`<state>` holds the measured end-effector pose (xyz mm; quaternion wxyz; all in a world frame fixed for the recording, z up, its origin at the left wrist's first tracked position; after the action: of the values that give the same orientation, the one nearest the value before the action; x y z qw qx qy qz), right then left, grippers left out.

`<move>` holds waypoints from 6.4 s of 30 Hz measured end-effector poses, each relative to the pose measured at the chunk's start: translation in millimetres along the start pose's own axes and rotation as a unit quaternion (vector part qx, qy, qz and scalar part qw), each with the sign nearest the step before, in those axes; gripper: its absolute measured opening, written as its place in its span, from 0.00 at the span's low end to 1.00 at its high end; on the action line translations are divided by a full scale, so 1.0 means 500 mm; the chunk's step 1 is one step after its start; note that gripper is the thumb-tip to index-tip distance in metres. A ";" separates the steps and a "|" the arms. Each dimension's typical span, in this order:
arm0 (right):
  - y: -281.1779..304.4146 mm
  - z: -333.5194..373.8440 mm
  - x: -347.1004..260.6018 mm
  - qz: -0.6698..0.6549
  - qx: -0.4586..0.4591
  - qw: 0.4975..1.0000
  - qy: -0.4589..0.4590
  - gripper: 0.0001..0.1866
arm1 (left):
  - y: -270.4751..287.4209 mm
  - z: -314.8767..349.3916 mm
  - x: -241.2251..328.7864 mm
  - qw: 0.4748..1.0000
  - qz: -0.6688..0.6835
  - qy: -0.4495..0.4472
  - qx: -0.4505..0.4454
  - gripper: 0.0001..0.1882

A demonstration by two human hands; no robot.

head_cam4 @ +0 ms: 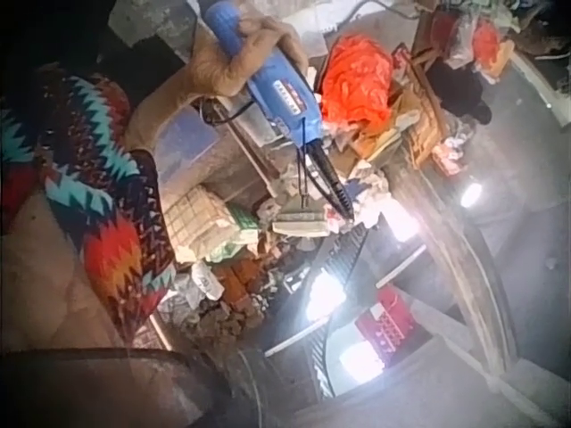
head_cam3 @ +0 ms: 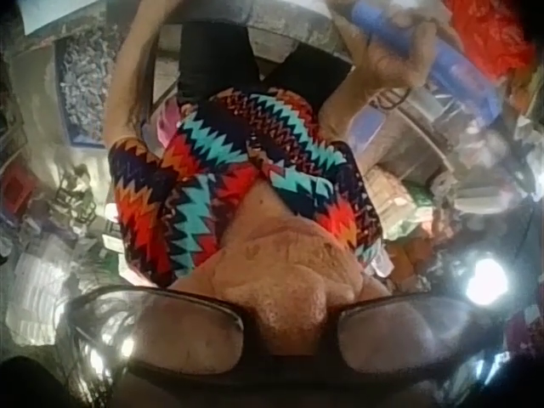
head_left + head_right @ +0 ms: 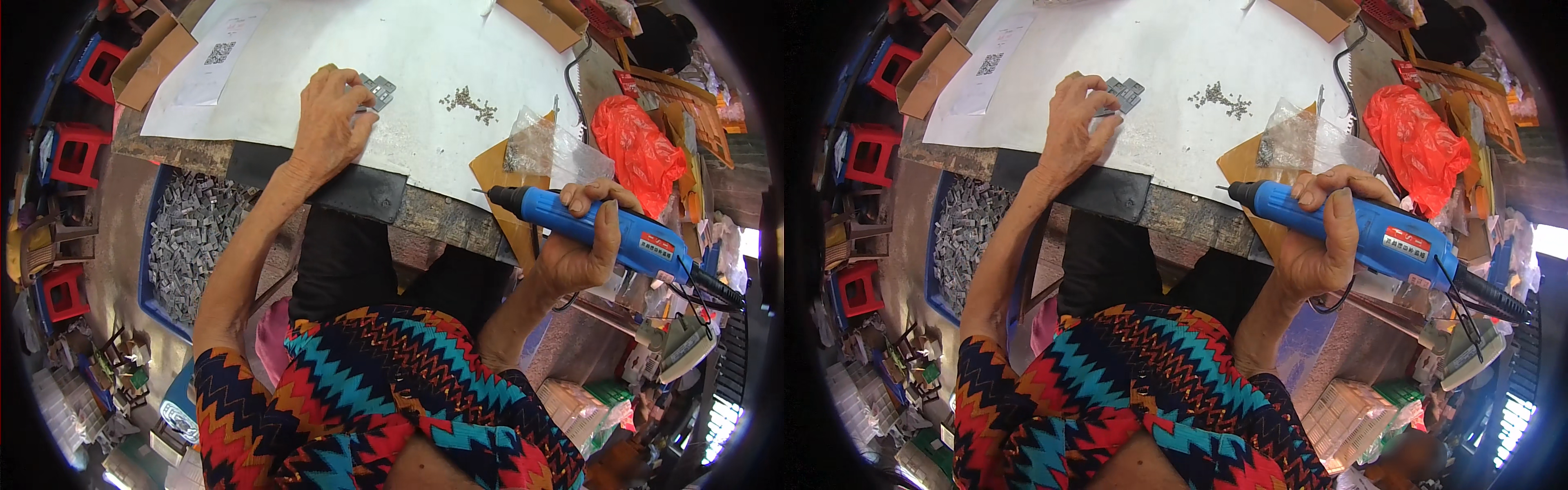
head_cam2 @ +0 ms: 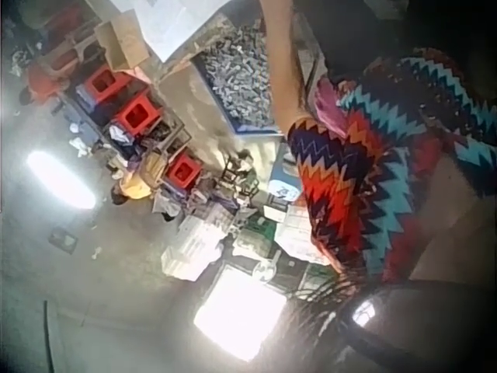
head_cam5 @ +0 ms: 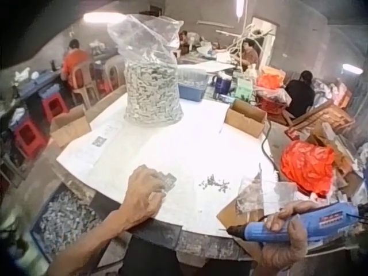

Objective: Assembling small hardware components using an electric screwdriver and pliers.

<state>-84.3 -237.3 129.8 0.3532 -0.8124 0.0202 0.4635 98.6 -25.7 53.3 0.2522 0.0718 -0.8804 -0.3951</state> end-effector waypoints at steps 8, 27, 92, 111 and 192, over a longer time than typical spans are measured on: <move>-0.002 0.008 0.000 -0.006 -0.012 1.000 0.000 0.12 | -0.017 -0.005 0.014 0.997 -0.070 -0.007 0.040 0.09; 0.014 0.019 -0.013 -0.014 0.008 1.000 -0.005 0.12 | -0.022 -0.001 0.036 0.999 0.002 -0.032 0.023 0.10; -0.205 -0.090 0.177 0.101 -0.139 0.984 -0.052 0.15 | -0.066 0.040 0.067 0.993 0.080 0.073 0.042 0.05; -0.224 -0.081 0.171 0.136 -0.117 0.984 -0.005 0.10 | -0.065 0.038 0.069 0.994 0.077 0.074 0.032 0.07; -0.104 -0.045 0.054 0.021 -0.081 0.996 0.000 0.10 | -0.041 0.051 0.124 0.969 0.206 0.097 0.098 0.13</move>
<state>-33.8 -203.6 145.3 0.2761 -0.8376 -0.0002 0.4714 31.0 -43.0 48.2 0.4045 -0.0490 -0.8819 -0.2371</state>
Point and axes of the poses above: each hand's wrist, its own z-axis away from the middle knuckle, its own y-axis out of the back of the hand, x = y × z, the point moved 9 cm from there along -z, towards the middle knuckle, and after that the axes turned 12 degrees about -y, right-handed, at the moved point
